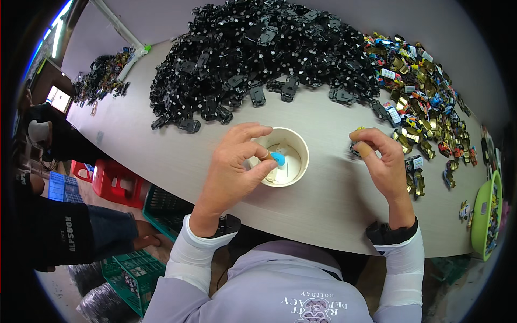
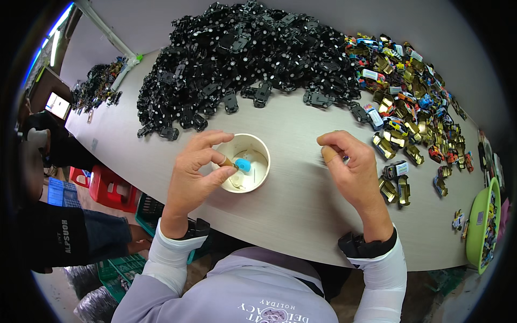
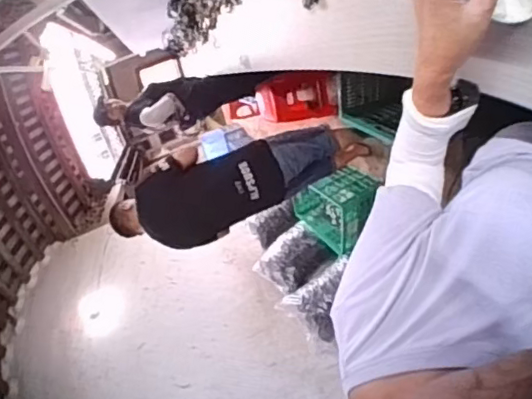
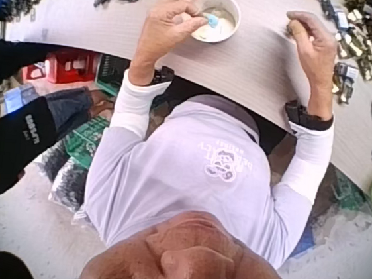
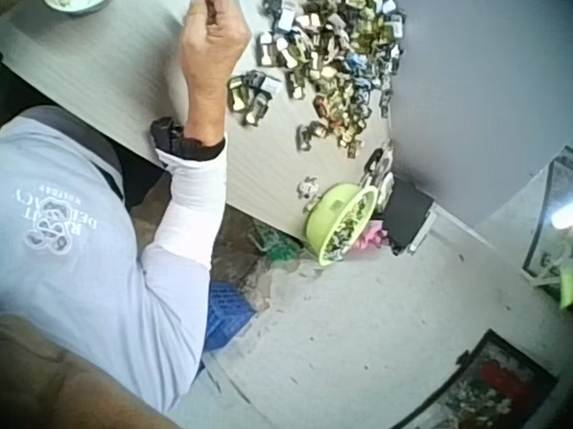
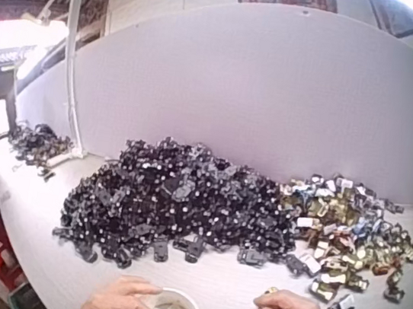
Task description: Sorting and assembling small toy car components at a factory workbench.
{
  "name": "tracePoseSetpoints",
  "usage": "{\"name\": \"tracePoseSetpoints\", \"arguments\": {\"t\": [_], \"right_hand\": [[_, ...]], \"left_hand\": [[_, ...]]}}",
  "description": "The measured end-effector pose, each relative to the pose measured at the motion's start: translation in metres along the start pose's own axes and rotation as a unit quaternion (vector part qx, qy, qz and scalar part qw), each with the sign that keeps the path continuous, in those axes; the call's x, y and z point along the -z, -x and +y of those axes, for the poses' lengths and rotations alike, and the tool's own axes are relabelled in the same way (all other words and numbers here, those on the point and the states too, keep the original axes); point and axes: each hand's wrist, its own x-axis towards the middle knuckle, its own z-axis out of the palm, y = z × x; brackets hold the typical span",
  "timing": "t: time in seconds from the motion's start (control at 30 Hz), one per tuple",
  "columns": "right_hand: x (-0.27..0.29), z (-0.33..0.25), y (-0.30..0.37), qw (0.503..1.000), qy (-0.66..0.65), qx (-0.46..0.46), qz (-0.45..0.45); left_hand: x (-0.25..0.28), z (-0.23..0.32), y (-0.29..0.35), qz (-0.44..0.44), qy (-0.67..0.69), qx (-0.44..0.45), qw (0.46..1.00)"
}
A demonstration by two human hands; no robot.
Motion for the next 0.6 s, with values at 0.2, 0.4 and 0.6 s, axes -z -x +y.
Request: {"name": "tracePoseSetpoints", "arguments": {"t": [0.2, 0.4, 0.6], "right_hand": [[0.004, 0.010, 0.000, 0.999, 0.039, -0.019, -0.013], [0.007, 0.009, -0.005, 0.985, 0.168, 0.009, -0.034], [0.012, 0.012, -0.009, 0.978, 0.201, -0.004, -0.052]], "left_hand": [[-0.001, -0.004, -0.001, -0.009, 0.019, 0.038, 0.999], [0.003, -0.013, -0.004, -0.094, 0.039, 0.014, 0.995], [-0.001, -0.020, -0.008, -0.170, 0.062, -0.023, 0.983]]}}
